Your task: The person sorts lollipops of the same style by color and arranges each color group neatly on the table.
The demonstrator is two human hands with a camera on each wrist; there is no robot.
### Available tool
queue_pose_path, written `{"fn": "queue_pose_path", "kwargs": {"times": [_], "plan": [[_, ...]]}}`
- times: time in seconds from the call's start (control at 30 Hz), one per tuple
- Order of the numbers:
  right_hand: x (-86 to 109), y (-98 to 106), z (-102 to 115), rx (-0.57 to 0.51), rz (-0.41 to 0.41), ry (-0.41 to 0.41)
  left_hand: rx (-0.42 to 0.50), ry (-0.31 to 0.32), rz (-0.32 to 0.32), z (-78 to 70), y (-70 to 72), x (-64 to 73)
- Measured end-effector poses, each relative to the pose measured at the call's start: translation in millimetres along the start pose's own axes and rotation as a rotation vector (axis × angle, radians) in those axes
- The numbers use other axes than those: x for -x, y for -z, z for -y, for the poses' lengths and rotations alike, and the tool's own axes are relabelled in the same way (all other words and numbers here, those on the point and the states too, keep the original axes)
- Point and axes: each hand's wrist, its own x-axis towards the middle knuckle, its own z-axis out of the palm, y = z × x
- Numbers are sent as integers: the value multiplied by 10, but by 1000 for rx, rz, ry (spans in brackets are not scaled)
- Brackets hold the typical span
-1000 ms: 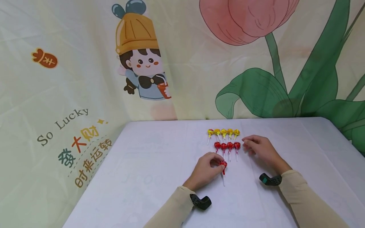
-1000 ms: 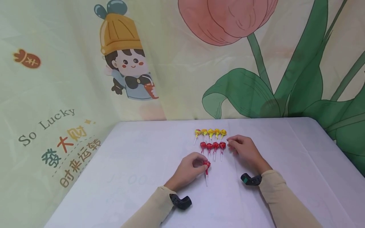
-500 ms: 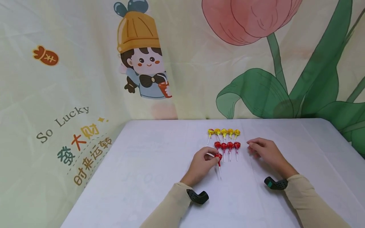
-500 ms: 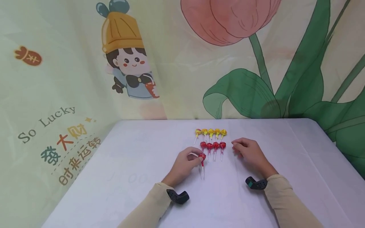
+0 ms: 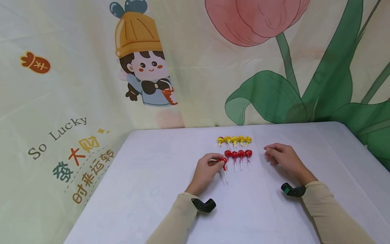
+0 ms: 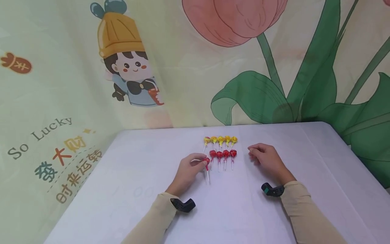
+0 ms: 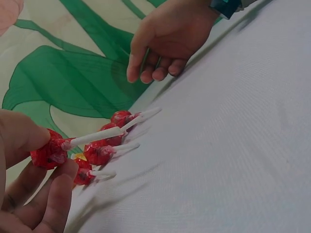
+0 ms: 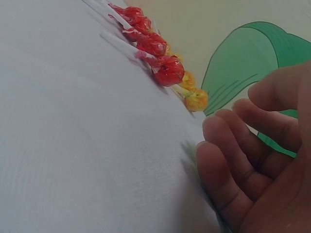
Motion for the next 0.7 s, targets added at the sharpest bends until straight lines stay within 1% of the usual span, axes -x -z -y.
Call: {"fn": "queue_pose_path", "kwargs": {"times": [0.07,0.13,0.23,0.3,0.37,0.53,0.63,0.7], "plan": [[-20,7,-1,1,-4,-6,-4,4,-14,2,3,-19],[-46,5,-14,5,-10,-10,-11,-8,-13,15,18,-40],[-87,-15,-44,7,-11,-15,-26,-8,-13,31,65,-56],[-109,-29,-62,3,-8,-13,-27,8,-20,37,96,-66],[-128,-37,-75,-2,-8,-13,-34,43,-41,37,115,-80],[-160,-35,-91,-4,-14,-14,-79,114,-95,20,109,-151],[-174,-32,-90,0,-10,-19,-120,130,-120,9,98,-198],[-183,-32,-81,1,-9,-23,-149,124,-131,16,96,-234]]}}
